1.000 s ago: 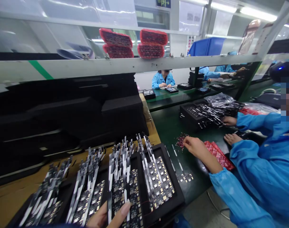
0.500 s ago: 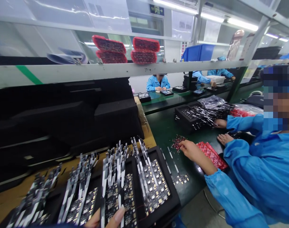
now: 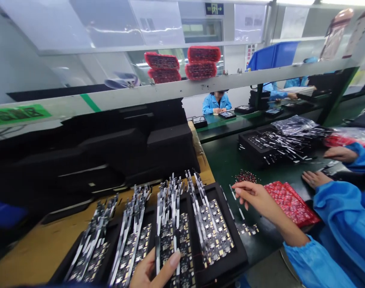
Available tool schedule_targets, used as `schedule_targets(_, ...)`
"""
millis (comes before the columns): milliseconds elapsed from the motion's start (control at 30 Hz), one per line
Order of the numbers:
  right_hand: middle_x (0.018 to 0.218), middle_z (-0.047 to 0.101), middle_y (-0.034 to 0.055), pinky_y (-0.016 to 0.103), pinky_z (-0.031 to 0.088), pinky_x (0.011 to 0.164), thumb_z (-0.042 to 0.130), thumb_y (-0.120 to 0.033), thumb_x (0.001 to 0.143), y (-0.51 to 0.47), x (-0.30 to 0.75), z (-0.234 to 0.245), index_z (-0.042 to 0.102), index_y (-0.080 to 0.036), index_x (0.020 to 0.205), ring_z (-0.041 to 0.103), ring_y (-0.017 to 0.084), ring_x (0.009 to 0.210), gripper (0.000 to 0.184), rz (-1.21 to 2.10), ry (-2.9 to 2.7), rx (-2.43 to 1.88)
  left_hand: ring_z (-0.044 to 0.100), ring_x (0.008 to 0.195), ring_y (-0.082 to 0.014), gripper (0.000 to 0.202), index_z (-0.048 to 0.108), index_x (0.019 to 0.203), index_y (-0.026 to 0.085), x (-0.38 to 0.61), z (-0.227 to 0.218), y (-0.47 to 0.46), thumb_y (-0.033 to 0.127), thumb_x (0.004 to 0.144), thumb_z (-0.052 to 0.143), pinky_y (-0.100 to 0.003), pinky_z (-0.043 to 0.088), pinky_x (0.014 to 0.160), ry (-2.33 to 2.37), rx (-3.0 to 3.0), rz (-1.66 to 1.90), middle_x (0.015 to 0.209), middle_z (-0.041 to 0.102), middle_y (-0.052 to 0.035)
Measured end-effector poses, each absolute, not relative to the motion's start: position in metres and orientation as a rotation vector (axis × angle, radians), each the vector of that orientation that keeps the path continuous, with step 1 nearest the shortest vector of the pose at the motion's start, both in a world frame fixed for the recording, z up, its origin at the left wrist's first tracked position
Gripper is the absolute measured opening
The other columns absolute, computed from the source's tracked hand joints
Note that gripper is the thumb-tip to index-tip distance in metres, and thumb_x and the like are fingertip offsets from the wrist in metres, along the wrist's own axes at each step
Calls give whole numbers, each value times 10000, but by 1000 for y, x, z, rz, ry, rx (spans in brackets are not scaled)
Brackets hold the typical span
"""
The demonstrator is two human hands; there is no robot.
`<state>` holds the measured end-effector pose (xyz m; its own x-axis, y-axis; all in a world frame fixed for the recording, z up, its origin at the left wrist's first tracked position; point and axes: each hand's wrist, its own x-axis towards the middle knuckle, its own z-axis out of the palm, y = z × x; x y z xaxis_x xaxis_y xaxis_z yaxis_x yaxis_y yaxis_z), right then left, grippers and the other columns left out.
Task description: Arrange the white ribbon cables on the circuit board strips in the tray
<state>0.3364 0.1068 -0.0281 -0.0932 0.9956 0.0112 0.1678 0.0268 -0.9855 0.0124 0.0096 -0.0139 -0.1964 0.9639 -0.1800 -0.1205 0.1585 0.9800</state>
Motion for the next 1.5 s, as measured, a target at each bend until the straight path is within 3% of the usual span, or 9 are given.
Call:
schedule_targets(100,865,761,43,277,542,541,849,-699,909,92,318,-24,788,-186,1171,680,167,645,579,1292,-1367,-1201,714,781,-475,389,800,819,215,11,-12,8,378,488,920,-464,588,709,1333,911,1266,815,781,-141)
schedule_targets(333,816,773,30,243,562,579,874,-644,958,59,273,-15,761,-193,897,698,149,660,469,1605,-1341,-1002,697,842,-451,398,780,902,188,7,-12,5,404,582,878,-422,579,728,1299,950,1229,886,766,-144)
schedule_targets(500,815,835,55,284,593,665,864,-657,966,48,253,-18,850,-205,1161,732,173,669,492,1710,-1374,-1014,699,850,-457,361,757,932,162,7,-10,2,369,649,842,-442,573,737,1241,960,1297,892,760,-155)
schedule_targets(567,834,848,58,308,610,698,863,-660,963,45,249,-21,848,-219,1174,759,196,697,490,1728,-1387,-1027,697,851,-447,333,749,963,170,8,-3,2,346,690,822,-446,565,753,1215,964,1290,922,753,-155)
schedule_targets(767,796,795,32,318,611,699,860,-667,932,43,233,-3,837,-239,921,726,213,705,430,1627,-1512,-1084,686,828,-450,326,752,956,239,10,-4,2,411,685,811,-455,559,723,1248,997,1295,935,749,-140)
schedule_targets(967,727,745,20,311,598,615,922,-692,803,60,201,40,845,-264,883,684,232,676,442,1492,-1625,-1101,676,858,-437,339,715,1023,271,3,-18,3,433,729,767,-454,554,740,1239,1041,1202,1005,741,-111)
schedule_targets(1133,748,775,26,316,610,645,909,-657,836,52,204,29,864,-281,894,717,256,719,383,1423,-1704,-1106,681,862,-452,397,706,1071,229,-1,-15,4,416,727,774,-461,562,730,1196,1039,1179,992,738,-146)
schedule_targets(1333,907,847,24,334,605,806,771,-583,1026,36,231,-12,892,-317,949,777,266,869,302,1378,-1798,-1125,692,837,-439,433,692,1127,216,-1,-14,2,383,737,779,-453,575,705,1203,1041,1192,995,736,-149)
schedule_targets(1500,917,817,10,310,566,785,759,-530,1062,37,232,-14,875,-319,965,756,237,866,260,1371,-1819,-1091,700,812,-439,427,701,1112,200,0,-11,2,372,730,787,-448,580,680,1206,1038,1195,961,742,-155)
